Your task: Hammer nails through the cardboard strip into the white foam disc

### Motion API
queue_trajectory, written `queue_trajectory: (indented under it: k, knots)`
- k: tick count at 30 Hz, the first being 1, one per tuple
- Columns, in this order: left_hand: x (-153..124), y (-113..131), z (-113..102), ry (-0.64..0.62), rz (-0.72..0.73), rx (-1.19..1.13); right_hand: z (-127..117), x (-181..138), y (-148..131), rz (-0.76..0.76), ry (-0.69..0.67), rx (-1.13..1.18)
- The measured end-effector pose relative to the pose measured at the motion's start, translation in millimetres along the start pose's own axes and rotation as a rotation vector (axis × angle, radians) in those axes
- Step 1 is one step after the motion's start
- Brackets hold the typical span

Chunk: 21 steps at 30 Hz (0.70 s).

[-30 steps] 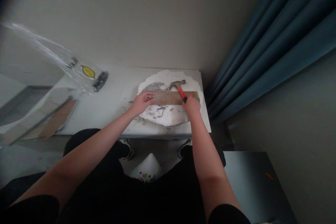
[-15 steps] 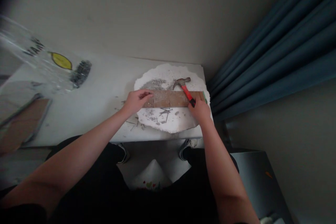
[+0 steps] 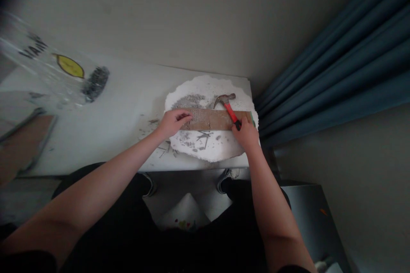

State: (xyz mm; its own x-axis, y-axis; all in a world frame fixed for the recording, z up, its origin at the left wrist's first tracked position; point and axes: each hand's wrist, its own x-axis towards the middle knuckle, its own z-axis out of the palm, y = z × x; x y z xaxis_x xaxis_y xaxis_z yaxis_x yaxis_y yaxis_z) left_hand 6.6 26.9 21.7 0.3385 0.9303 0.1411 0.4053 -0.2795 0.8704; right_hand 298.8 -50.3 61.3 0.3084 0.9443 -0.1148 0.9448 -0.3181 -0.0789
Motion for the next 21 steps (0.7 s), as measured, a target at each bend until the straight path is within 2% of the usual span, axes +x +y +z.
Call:
queue_trajectory:
  k: [21]
  knots:
    - [-1.6, -3.4, 2.0, -0.023, 0.045, 0.123, 2.1, 0.8, 2.4, -0.015, 0.005, 0.003]
